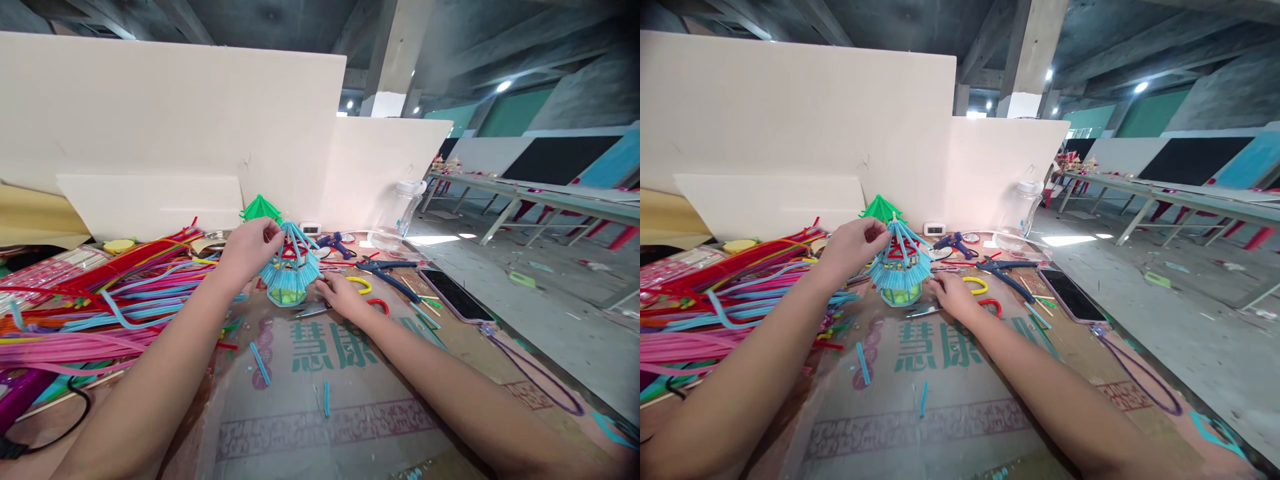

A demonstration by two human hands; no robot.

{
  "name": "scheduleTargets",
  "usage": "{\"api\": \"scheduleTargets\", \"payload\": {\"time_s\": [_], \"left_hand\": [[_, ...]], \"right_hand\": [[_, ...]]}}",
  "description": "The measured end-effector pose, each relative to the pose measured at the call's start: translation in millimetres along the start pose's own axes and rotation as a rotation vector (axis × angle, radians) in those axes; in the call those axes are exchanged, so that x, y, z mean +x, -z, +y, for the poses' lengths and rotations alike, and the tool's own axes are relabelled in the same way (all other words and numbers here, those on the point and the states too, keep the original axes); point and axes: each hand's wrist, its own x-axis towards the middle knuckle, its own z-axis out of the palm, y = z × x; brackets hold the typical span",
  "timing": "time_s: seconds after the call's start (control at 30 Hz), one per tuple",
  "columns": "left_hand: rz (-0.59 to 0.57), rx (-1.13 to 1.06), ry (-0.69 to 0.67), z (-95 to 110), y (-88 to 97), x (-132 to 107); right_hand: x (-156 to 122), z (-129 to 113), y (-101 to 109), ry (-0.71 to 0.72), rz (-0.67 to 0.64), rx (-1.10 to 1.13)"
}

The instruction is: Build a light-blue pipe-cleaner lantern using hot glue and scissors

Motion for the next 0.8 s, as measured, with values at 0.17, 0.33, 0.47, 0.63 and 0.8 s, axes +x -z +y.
{"api": "scheduleTargets", "payload": {"time_s": [0.17,0.33,0.47,0.63,0.8], "left_hand": [[0.072,-0.028,0.001,-9,2.1,3],[0.089,-0.229,-0.053,-20,-7.3,8],[-0.089,-0.349,-0.053,-20,-13.2,6],[-0.162,-0.315,-0.090,-19,-9.0,5],[-0.130,-0.187,-0.085,-20,-1.2,7]], "right_hand": [[5,6,12,-0.038,-0.058,0.055],[18,21,62,-0.064,-0.014,0.022],[19,31,94,-0.064,-0.021,-0.037],[11,34,97,0.002,-0.173,-0.110],[7,26,88,0.063,-0.261,-0.176]]}}
